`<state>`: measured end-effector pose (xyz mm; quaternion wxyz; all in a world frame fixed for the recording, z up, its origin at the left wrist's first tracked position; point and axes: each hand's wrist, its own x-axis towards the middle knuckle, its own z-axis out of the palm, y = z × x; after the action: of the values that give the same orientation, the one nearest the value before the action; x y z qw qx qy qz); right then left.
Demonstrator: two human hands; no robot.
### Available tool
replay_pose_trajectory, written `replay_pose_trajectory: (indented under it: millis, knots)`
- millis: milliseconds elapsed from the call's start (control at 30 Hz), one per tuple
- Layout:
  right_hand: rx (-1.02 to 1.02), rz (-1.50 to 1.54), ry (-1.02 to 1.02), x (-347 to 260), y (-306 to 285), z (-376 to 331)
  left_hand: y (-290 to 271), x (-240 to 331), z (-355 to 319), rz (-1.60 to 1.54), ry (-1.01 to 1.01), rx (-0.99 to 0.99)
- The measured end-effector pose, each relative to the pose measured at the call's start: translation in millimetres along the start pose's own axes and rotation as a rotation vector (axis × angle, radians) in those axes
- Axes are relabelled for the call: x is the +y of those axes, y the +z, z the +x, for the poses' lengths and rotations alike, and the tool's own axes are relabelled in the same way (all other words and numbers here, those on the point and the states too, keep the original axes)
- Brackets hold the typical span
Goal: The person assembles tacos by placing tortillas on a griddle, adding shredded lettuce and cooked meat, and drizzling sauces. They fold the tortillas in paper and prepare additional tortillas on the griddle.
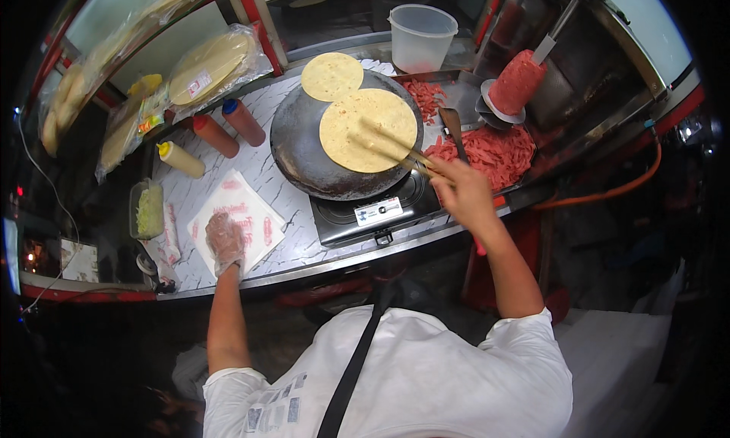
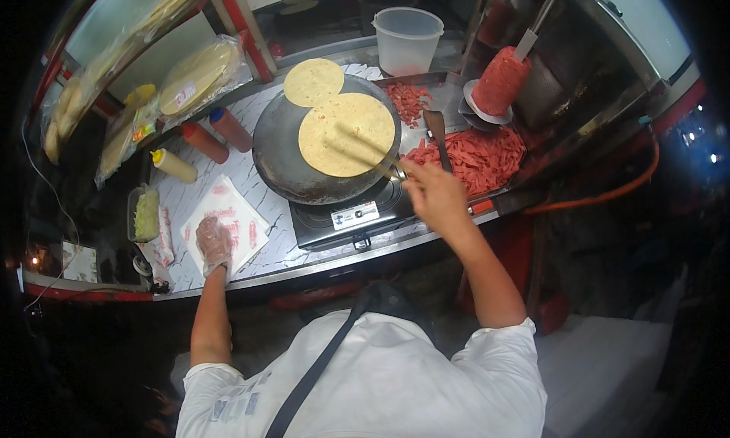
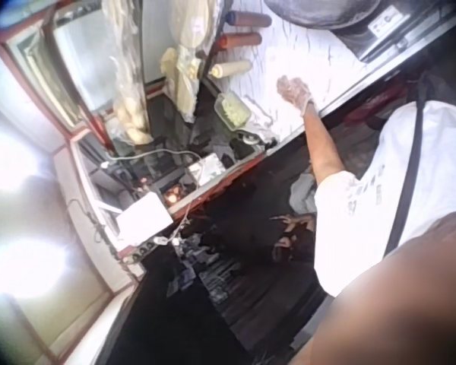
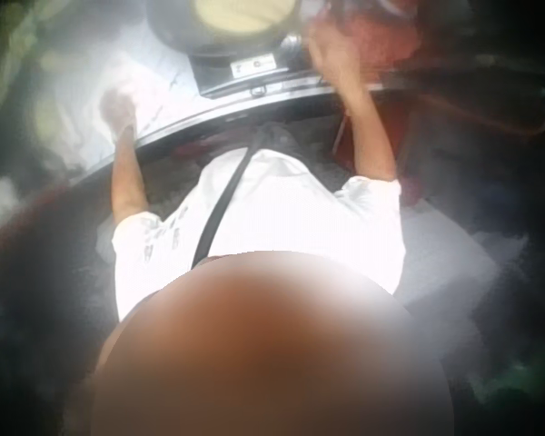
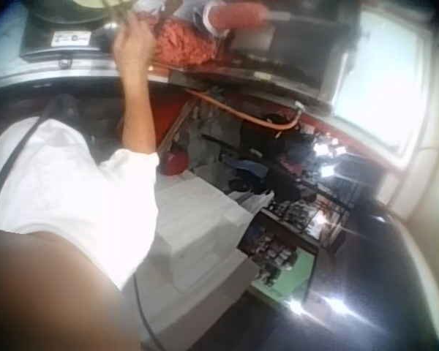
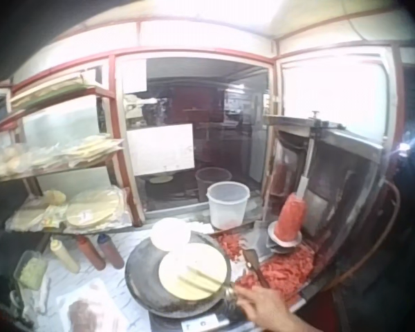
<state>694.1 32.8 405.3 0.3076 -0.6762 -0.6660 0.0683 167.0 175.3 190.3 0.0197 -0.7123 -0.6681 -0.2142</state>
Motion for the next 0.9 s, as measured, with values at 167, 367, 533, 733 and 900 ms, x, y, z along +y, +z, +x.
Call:
replay_pose_trajectory:
  millis: [167,367,533,733,900]
  knots:
    - [-0.073,-0.029,-0.062,-5,-28,-8,1,-3,0,-0.044,0.055,0.053]
    - [0.002,-0.15,0.137,-17,-30,-14,1,-3,-4,-0.096,0.049,0.056]
    - [-0.041,-0.093,0.03,-38,-13,-29,5,-7,-3,-0.138,0.055,0.05]
    - [-0.023,-0.106,0.144,-35,-27,-35,9,-12,-6,-0.194,0.083,0.069]
    - [0.023,-0.122,0.108,-43,-17,-43,8,-10,-5,-0.196,0.077,0.081]
